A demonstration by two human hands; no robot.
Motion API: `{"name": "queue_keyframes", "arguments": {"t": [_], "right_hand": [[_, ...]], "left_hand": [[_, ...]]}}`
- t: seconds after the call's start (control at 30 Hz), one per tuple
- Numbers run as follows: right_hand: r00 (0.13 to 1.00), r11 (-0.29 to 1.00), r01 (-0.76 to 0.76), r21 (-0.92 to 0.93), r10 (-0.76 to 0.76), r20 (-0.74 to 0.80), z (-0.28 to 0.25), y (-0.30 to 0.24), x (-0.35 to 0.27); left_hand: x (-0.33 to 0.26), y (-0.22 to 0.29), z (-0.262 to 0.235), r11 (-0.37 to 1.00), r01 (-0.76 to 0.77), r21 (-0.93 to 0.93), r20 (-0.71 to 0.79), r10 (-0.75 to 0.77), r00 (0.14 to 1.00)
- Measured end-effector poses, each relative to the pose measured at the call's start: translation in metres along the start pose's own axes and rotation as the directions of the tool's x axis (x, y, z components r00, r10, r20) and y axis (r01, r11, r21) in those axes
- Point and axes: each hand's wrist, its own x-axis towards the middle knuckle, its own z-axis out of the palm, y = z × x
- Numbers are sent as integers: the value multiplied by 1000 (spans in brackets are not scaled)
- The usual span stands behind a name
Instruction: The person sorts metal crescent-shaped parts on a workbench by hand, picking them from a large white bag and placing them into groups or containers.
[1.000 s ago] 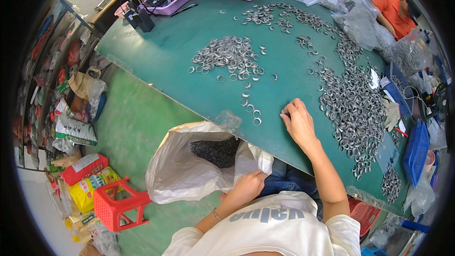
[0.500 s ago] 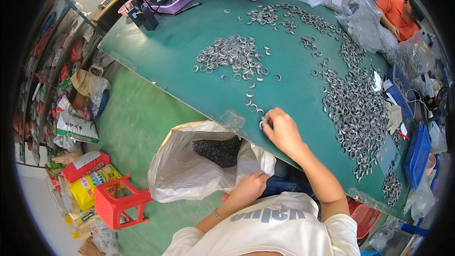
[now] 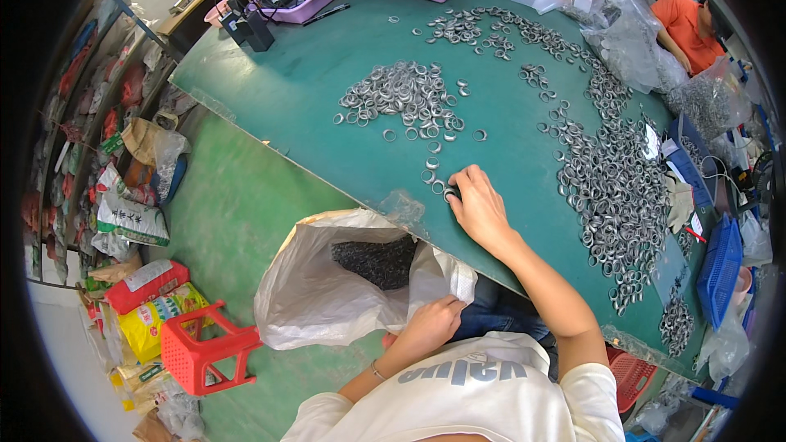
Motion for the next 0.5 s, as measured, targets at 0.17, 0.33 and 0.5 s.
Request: {"name": "queue_keyframes", "arguments": {"t": [0.17, 0.33, 0.5], "right_hand": [[975, 976, -166, 142, 141, 171, -3, 6, 10], [994, 991, -100, 87, 95, 63, 13, -7, 15], [985, 993, -119, 24, 115, 127, 9, -3, 20]], "left_hand": [[-2, -5, 3, 998, -59, 9, -74, 59, 995], [-1, -1, 1, 1000, -1, 2, -32, 1, 999], [-1, -3, 1, 997, -71, 11, -76, 71, 995]]}}
